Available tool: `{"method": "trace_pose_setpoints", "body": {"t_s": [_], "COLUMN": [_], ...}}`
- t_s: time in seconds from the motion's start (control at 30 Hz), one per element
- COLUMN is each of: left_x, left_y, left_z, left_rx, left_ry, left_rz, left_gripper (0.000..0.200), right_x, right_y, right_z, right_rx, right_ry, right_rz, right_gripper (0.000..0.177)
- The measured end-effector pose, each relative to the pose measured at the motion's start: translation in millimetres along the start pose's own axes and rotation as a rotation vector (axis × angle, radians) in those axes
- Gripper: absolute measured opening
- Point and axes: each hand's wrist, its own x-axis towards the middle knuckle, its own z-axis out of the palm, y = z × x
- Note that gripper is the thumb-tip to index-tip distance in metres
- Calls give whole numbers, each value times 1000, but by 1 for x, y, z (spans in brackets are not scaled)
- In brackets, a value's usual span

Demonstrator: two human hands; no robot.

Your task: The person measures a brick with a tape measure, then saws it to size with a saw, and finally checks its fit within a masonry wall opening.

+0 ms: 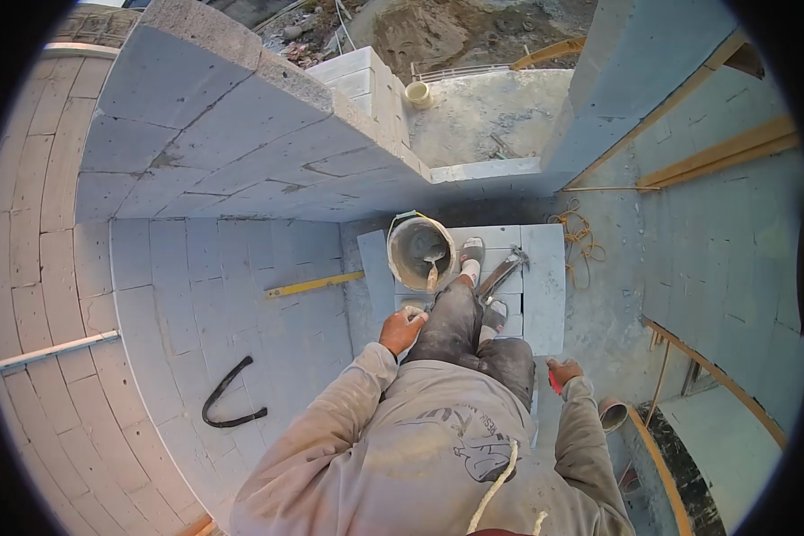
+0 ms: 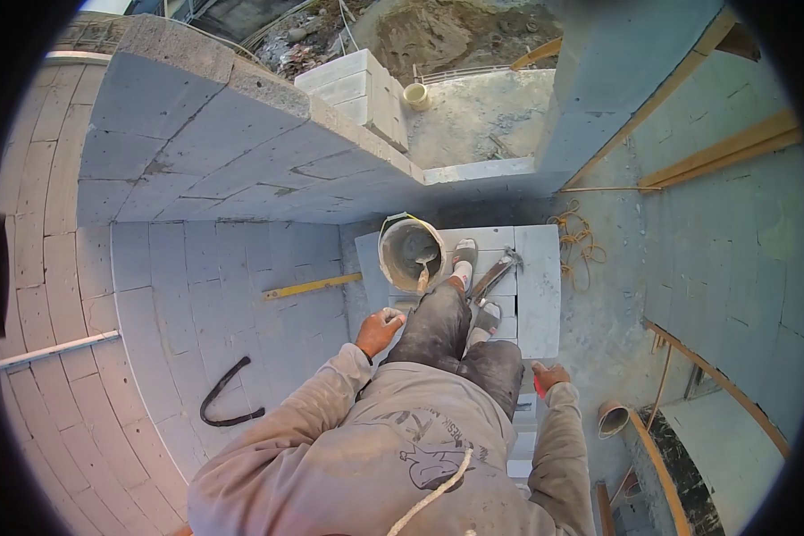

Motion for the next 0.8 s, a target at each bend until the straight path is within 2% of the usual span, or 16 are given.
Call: {"method": "trace_pose_setpoints", "body": {"t_s": [0.07, 0.13, 0.3, 0.33, 0.37, 0.43, 0.5, 0.57, 0.63, 0.73, 0.8], "left_x": [-21, -39, -39, -35, -31, -9, 16, 53, 87, 130, 146], "left_y": [-14, -21, -37, -35, -34, -43, -18, 3, 64, 151, 193], "left_z": [5, 8, -2, -4, -5, -4, -14, -44, -94, -172, -228], "left_rx": [2, -43, -42, -10, 23, -21, 44, 488, 736, 987, 1105], "left_ry": [11, 33, 151, 179, 191, 137, 159, 314, 433, 715, 823], "left_rz": [-38, -163, -196, -170, -143, -106, -46, 293, 275, 203, 193], "left_gripper": [39, 38, 39, 38, 37, 36, 43, 57, 67, 75, 73], "right_x": [0, 10, 52, 55, 57, 75, 93, 132, 146, 134, 146], "right_y": [-5, 4, -4, -13, -18, -26, -34, -18, -16, -25, -21], "right_z": [-2, 8, 16, 18, 14, 18, 26, 53, 60, 54, 57], "right_rx": [-100, -219, -202, -197, -39, -32, 6, -20, -45, -73, -72], "right_ry": [31, 83, 65, 131, 76, 110, 87, 55, -12, -45, -46], "right_rz": [-53, -68, -60, -58, -88, -47, -39, -90, -99, -79, -85], "right_gripper": [79, 81, 84, 82, 80, 68, 68, 74, 74, 72, 71]}}
